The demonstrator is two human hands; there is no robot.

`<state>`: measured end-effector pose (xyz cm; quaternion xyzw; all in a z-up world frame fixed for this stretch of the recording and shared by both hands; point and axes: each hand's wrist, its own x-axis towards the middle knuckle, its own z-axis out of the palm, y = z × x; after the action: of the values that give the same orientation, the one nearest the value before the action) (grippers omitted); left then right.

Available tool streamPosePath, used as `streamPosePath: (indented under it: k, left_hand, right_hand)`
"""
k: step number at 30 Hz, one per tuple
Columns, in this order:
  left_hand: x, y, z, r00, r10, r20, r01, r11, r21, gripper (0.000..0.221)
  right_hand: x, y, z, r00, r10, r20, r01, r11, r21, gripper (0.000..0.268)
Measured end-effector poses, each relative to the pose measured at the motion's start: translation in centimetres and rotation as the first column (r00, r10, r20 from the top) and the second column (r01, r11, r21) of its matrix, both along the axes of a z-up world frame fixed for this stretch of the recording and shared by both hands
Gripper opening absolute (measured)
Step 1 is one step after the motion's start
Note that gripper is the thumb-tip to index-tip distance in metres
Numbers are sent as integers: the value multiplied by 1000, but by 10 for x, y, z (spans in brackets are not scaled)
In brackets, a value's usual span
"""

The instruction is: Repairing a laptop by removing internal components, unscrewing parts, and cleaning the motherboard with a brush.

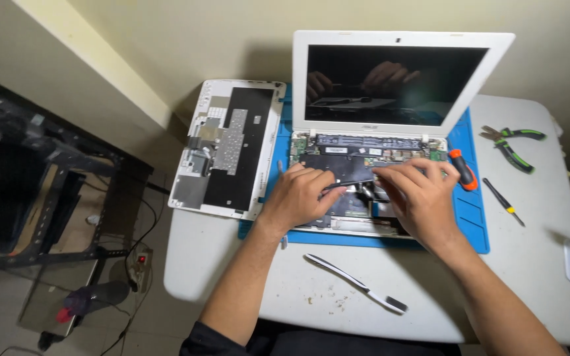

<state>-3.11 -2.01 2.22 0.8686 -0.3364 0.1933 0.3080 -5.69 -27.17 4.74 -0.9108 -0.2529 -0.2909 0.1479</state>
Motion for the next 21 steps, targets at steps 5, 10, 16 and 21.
streamPosePath:
  k: [5,10,16,21]
  left_hand:
    - [0,1,3,999,-15,-42,16,1000,6,37]
    - [-1,3,6,997,-23,-72,24,1000,3,41]
    - [-3,9,10,996,-22,-82,23,1000,15,40]
    - [0,6,10,998,-22,-65,26,998,52,36]
  right_hand:
    - [-1,2,0,990,-7,-144,29,988,154,16]
    - [-2,10,12,993,-15,-114,27,995,100,15]
    - [4,4,-7,988,14,-156,22,973,228,7]
    - [6,1,-17,991,6,-132,31,961,275,3]
